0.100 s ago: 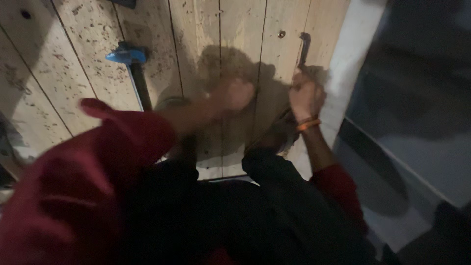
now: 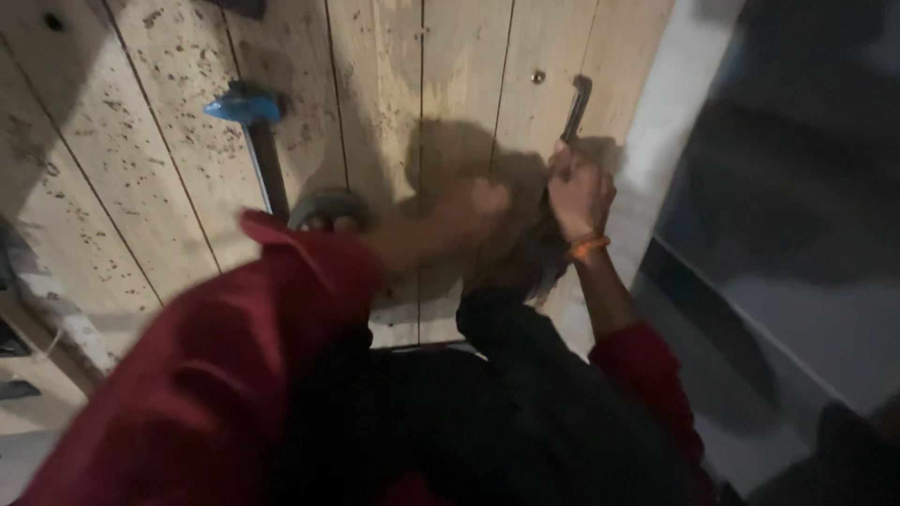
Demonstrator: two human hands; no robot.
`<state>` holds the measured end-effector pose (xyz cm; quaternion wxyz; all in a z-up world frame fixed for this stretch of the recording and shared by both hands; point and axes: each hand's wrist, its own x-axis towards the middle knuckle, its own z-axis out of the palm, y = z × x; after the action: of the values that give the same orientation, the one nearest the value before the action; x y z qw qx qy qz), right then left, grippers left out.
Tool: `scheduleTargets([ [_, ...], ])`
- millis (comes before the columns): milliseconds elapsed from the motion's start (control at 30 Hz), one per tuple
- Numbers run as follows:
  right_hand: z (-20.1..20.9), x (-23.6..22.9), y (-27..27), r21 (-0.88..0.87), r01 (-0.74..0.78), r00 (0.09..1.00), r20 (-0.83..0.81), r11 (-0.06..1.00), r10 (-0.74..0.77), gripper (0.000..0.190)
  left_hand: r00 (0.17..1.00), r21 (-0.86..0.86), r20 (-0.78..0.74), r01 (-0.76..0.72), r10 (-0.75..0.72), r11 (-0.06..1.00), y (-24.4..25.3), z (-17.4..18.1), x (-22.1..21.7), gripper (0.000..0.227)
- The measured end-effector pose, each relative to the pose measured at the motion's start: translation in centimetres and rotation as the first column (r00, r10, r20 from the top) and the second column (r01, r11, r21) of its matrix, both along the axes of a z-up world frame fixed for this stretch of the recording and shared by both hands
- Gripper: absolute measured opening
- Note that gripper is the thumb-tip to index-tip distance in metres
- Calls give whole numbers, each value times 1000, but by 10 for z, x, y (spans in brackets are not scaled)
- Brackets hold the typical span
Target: The person uses an allen key to screw fasteners into wooden planks, working on the floor near a metal structure.
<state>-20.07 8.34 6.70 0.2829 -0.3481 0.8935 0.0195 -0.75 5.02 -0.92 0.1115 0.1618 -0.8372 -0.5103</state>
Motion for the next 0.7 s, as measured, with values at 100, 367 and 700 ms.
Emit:
scheduleTargets([
  [100, 20, -3, -19, -38, 57, 987, 155, 998, -50, 38, 969, 156, 239, -98, 59, 983, 36, 19, -37, 23],
  [367, 16, -9, -17, -53, -75, 987, 139, 996, 81, 35, 848, 313, 350, -506, 398, 804, 47, 45, -67, 46],
  [700, 37, -2, -70, -230, -428, 864, 180, 874, 470, 21, 806, -127, 566, -120, 171, 985, -12, 9, 0, 55],
])
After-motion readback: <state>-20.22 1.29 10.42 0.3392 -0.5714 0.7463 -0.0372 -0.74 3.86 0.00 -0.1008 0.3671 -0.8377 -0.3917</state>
